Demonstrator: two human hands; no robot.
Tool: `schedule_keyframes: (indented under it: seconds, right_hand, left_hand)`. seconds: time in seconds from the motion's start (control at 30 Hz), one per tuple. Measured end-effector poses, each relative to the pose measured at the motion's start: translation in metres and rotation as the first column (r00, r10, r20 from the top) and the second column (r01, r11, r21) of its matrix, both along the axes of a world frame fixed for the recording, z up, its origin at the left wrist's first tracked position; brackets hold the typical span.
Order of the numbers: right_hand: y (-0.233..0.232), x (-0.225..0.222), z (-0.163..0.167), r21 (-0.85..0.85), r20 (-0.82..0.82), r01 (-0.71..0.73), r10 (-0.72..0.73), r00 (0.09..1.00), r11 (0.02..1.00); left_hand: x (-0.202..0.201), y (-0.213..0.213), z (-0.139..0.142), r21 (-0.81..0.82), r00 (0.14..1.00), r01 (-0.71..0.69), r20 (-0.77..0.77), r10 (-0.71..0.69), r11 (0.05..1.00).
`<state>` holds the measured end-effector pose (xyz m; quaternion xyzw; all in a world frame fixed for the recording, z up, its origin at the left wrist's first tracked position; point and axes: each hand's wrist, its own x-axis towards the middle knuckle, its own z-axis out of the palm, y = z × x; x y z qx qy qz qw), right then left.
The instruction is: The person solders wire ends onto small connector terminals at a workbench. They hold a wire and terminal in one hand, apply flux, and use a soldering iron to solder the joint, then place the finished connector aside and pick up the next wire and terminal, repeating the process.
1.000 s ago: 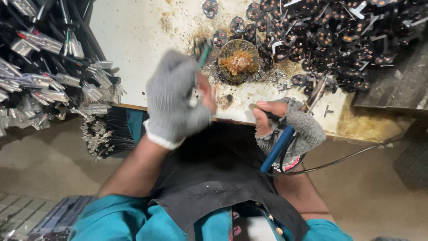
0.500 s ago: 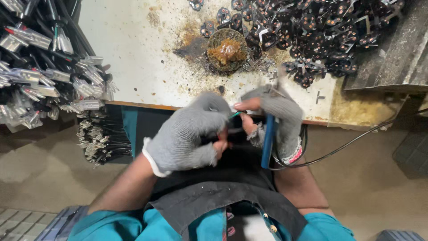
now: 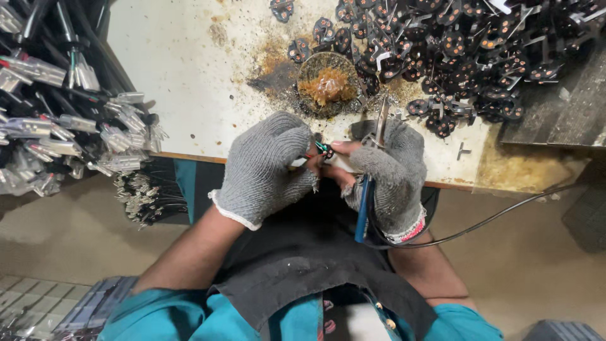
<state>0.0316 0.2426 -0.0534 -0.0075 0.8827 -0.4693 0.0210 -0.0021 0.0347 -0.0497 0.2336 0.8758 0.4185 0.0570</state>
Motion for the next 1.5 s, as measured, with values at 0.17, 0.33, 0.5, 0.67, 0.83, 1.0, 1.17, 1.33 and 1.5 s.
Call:
schedule_keyframes:
  seconds: [0.17,0.33,0.5,0.67,0.83,1.0,1.17,1.33,1.5]
  right_hand:
    - [0.002,0.001,-0.003,0.179,-0.220,-0.112,0.151,0.964,0.978]
    - [0.002,0.002,-0.002,0.238,-0.245,-0.116,0.175,0.954,0.964]
    - [0.002,0.003,-0.001,0.173,-0.245,-0.109,0.150,0.958,0.979]
    - [-0.002,-0.002,0.003,0.111,-0.233,-0.124,0.147,0.961,0.986]
    - [0.013,0.004,0.015,0.097,-0.272,-0.169,0.190,0.943,0.981]
    - [0.027,0.023,-0.006,0.074,-0.406,-0.231,0.241,0.882,0.970]
    - [0.033,0.038,-0.032,0.131,-0.387,-0.242,0.275,0.880,0.961]
    - [0.037,0.040,-0.032,0.110,0.218,-0.331,0.303,0.928,0.937]
    - [0.031,0.031,-0.034,0.096,0.287,-0.461,0.419,0.861,0.882]
  left_hand:
    - [-0.001,0.004,0.007,-0.046,0.999,0.001,0.048,0.001,0.999]
    - [-0.001,0.006,0.007,-0.068,0.999,0.014,0.041,-0.012,0.998]
    - [-0.001,0.006,0.009,-0.074,1.000,-0.003,0.018,0.004,0.997]
    - [0.002,0.010,0.007,-0.098,0.999,-0.018,-0.030,0.015,0.995]
    - [0.004,0.016,0.005,-0.123,0.995,-0.060,-0.091,0.049,0.991]
    - [0.003,0.013,0.006,-0.101,0.997,-0.044,-0.075,0.036,0.994]
    - [0.001,0.010,0.006,-0.083,0.999,-0.021,-0.043,0.017,0.996]
    - [0.001,0.011,0.005,-0.071,0.999,-0.028,-0.033,0.026,0.997]
    - [0.001,0.010,0.003,-0.034,0.999,-0.020,-0.037,0.019,0.999]
